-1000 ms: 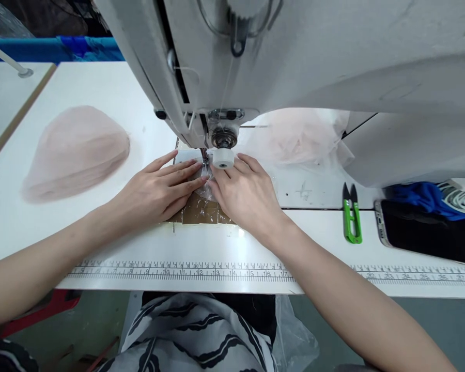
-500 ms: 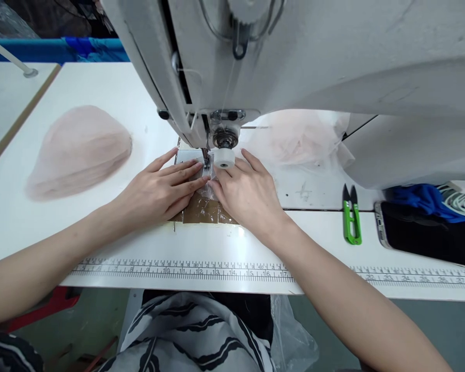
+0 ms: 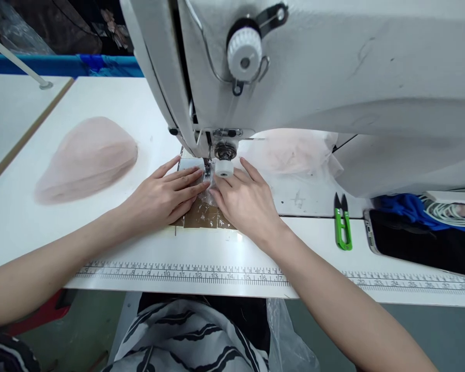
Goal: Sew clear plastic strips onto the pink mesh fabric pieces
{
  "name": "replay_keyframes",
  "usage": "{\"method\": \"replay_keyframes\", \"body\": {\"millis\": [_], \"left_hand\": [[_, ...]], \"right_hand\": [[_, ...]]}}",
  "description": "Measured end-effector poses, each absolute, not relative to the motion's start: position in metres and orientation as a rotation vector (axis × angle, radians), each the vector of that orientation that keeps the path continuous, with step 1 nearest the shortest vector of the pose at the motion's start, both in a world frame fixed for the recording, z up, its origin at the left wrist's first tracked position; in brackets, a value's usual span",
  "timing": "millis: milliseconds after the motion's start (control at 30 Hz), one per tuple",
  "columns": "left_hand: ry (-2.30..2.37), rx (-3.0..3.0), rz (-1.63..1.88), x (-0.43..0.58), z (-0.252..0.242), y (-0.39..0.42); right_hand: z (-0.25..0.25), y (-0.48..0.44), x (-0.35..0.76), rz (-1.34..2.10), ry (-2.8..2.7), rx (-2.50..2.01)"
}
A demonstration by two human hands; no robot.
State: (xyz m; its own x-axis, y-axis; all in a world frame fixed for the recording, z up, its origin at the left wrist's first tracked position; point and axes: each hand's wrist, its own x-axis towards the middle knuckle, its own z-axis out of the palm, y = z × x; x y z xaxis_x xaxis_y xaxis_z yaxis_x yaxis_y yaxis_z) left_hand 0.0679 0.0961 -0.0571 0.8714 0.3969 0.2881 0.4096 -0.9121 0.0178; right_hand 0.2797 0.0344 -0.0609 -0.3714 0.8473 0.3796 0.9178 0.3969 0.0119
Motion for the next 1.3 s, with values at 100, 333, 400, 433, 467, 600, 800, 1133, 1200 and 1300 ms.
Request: {"method": "replay_keyframes", "body": {"millis": [100,333,400,433,467,600,800,1133,1200,1300], "left_hand": [[-0.646,-2.993,-0.465,0.0677,-0.059,0.0964],[-0.636,-2.955,-0.535,0.0695,-0.0625,0.0943],[-0.655,-2.945,-0.578,0.0697,-0.063,0.0935],[-0.657,-2.938,-0.588,0.0696,-0.0632,0.0932],[-0.651,-2.93,-0.591,0.0694,-0.0633,0.093],[-0.605,-2.914,-0.585,0.0682,-0.063,0.0926],[-0.619,-2.918,-0.605,0.0679,-0.0629,0.092],[-0.638,-2.942,-0.612,0.0686,-0.0627,0.0926],[-0.631,-2.923,-0.607,0.0689,-0.0626,0.0927],[-0.631,-2.909,-0.594,0.0693,-0.0632,0.0934]], "right_hand": [[-0.0558,0.0297,0.2805,-0.289,-2.357,-1.426],[-0.0578,0.0281,0.2741,-0.395,-2.35,-1.412],[-0.0602,0.0295,0.2747,-0.476,-2.337,-1.362],[-0.0607,0.0301,0.2755,-0.503,-2.336,-1.328],[-0.0609,0.0306,0.2765,-0.521,-2.34,-1.288],[-0.0591,0.0315,0.2801,-0.54,-2.375,-1.173],[-0.058,0.032,0.2808,-0.513,-2.392,-1.136],[-0.0584,0.0335,0.2814,-0.543,-2.382,-1.13],[-0.0584,0.0337,0.2817,-0.548,-2.38,-1.131],[-0.0587,0.0341,0.2822,-0.541,-2.383,-1.141]]}}
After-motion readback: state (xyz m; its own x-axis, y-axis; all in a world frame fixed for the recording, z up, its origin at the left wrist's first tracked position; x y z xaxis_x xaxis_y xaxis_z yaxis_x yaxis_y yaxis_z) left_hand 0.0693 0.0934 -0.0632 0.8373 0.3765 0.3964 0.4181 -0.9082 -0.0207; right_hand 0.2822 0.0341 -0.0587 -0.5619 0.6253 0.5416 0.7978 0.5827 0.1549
